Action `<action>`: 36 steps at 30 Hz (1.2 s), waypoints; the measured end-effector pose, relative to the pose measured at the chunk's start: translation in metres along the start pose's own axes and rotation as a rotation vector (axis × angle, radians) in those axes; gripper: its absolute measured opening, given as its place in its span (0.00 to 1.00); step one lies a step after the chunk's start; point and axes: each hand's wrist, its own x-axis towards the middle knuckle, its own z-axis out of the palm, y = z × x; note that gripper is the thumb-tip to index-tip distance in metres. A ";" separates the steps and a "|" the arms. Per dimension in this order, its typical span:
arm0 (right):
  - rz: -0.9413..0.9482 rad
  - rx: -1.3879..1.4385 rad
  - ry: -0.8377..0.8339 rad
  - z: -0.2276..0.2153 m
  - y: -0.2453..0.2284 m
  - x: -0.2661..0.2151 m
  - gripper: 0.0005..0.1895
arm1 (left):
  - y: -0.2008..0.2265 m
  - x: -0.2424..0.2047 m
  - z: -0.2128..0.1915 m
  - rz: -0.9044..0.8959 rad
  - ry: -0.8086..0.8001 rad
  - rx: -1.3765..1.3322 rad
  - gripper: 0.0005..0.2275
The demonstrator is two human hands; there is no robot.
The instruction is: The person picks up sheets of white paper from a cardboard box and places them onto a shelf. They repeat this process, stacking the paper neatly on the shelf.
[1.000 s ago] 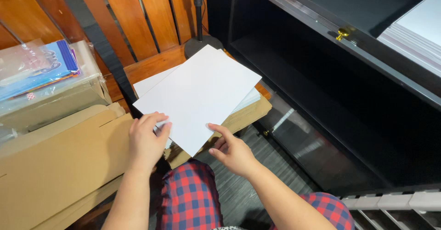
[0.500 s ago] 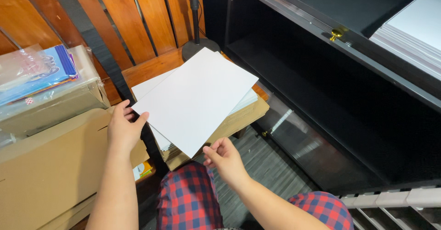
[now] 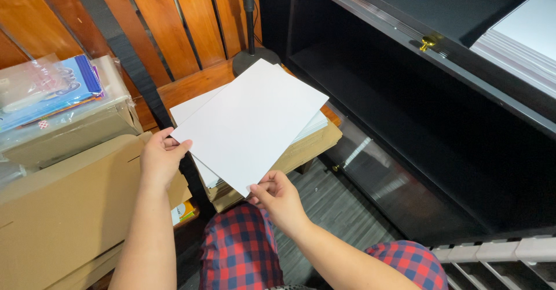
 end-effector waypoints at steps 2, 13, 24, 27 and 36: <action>-0.005 0.001 0.003 -0.005 -0.006 -0.002 0.16 | 0.008 -0.009 -0.001 -0.016 -0.003 -0.016 0.32; -0.038 0.079 0.011 -0.045 -0.011 0.005 0.12 | 0.026 -0.055 -0.004 -0.050 -0.027 -0.007 0.28; -0.084 0.015 0.101 -0.071 -0.026 0.008 0.13 | 0.025 -0.089 -0.003 -0.063 -0.042 0.144 0.26; -0.107 0.009 0.143 -0.075 -0.035 0.008 0.14 | 0.034 -0.099 -0.005 -0.074 -0.070 0.194 0.25; -0.101 0.022 0.170 -0.074 -0.060 0.005 0.33 | 0.035 -0.100 0.004 -0.147 -0.052 0.046 0.28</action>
